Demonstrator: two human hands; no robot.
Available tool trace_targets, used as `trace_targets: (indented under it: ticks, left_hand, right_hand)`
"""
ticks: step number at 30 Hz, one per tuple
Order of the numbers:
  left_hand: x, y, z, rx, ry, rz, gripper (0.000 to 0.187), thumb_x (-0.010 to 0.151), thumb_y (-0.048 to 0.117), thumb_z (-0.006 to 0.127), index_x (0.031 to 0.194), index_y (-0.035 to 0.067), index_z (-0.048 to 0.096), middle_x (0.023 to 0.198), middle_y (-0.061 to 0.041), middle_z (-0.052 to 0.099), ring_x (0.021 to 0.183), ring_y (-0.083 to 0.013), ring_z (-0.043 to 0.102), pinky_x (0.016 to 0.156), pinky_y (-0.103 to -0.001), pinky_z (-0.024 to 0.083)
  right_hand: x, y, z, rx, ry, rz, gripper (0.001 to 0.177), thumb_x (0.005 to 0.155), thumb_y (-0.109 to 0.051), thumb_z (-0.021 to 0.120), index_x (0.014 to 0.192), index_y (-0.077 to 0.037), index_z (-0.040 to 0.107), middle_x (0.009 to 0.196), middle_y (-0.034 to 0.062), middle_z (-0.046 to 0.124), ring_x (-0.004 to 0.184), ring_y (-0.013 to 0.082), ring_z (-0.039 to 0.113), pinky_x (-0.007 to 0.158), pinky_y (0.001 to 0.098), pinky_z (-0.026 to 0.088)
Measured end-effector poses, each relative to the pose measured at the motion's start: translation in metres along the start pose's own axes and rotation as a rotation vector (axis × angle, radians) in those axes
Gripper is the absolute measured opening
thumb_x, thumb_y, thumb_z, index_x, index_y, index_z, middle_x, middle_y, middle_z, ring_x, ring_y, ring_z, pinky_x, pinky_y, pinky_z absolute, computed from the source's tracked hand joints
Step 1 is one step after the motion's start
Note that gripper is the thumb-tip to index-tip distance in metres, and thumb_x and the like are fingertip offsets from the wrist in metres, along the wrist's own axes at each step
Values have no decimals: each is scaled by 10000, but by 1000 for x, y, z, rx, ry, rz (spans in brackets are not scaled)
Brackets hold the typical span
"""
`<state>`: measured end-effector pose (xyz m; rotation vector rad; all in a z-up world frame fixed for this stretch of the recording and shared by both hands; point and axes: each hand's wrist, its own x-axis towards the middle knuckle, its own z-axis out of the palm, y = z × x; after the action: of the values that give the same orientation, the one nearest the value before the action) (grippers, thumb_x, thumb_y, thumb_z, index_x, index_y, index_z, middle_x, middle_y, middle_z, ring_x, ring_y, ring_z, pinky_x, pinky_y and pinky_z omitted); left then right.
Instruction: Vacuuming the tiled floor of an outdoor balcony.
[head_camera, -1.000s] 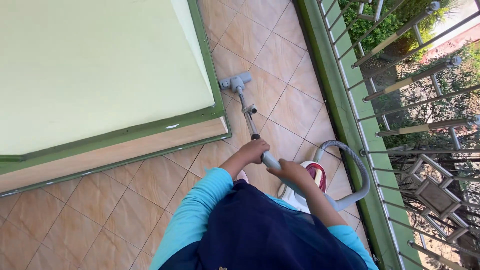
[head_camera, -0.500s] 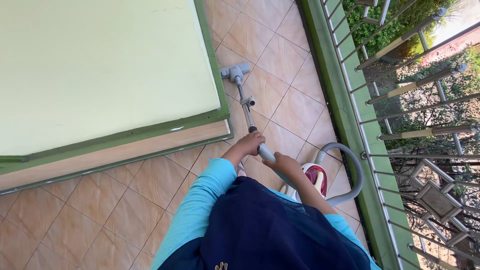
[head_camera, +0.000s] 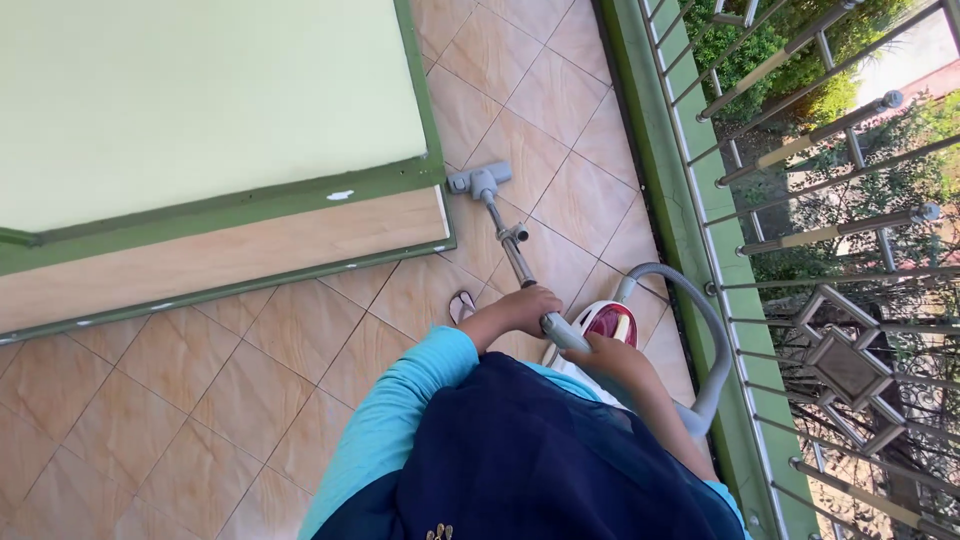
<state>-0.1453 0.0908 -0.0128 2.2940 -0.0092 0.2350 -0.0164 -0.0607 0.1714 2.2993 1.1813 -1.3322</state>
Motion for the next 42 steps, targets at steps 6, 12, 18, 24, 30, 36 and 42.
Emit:
trace_targets:
  ticks: [6, 12, 18, 24, 30, 36, 42]
  left_hand:
    - [-56, 5, 53, 120, 75, -127, 432, 532, 242, 846, 909, 141, 662, 981, -75, 677, 1031, -310, 636, 865, -445, 506]
    - [-75, 87, 111, 97, 21, -49, 432, 546, 313, 867, 894, 151, 668, 968, -63, 680, 1030, -291, 645, 918, -434, 509]
    - [-93, 180, 144, -86, -64, 20, 430, 622, 394, 892, 903, 147, 681, 923, -81, 693, 943, -320, 670, 840, -440, 530]
    - [-123, 214, 151, -118, -49, 61, 532, 579, 429, 926, 909, 113, 654, 923, -110, 684, 911, -345, 658, 793, -448, 530]
    - [-193, 240, 135, -62, -49, -2, 478, 641, 422, 883, 960, 138, 668, 956, -95, 692, 983, -322, 667, 853, -446, 528]
    - [-296, 284, 105, -31, -21, -241, 460, 620, 414, 871, 934, 140, 677, 951, -84, 697, 1018, -305, 652, 875, -439, 519]
    - [-414, 275, 116, 48, 176, -345, 390, 628, 330, 828, 944, 154, 681, 923, -67, 675, 963, -300, 652, 850, -429, 527]
  right_hand:
    - [-19, -2, 73, 35, 40, -68, 721, 809, -686, 587, 1231, -106, 669, 1039, 172, 760, 953, 335, 744, 868, 449, 551]
    - [-66, 57, 139, -50, -5, -43, 758, 817, -692, 575, 1263, -81, 620, 1035, 211, 756, 962, 358, 749, 867, 468, 559]
    - [-159, 91, 168, -187, -44, -14, 770, 838, -742, 532, 1280, -121, 640, 1050, 184, 760, 994, 358, 740, 899, 458, 563]
    - [-208, 69, 181, -271, -96, 52, 708, 857, -721, 521, 1294, -176, 639, 1058, 149, 788, 1007, 329, 763, 897, 455, 580]
    - [-212, 42, 220, -370, -70, -70, 659, 887, -680, 532, 1320, -185, 583, 1080, 148, 751, 1018, 323, 737, 877, 472, 569]
    - [-243, -40, 245, -445, -161, -178, 571, 888, -628, 537, 1242, -188, 623, 1060, 123, 770, 974, 321, 751, 862, 464, 570]
    - [-256, -127, 294, -537, -177, -356, 613, 862, -685, 556, 1178, -170, 661, 1032, 129, 766, 970, 309, 734, 856, 450, 559]
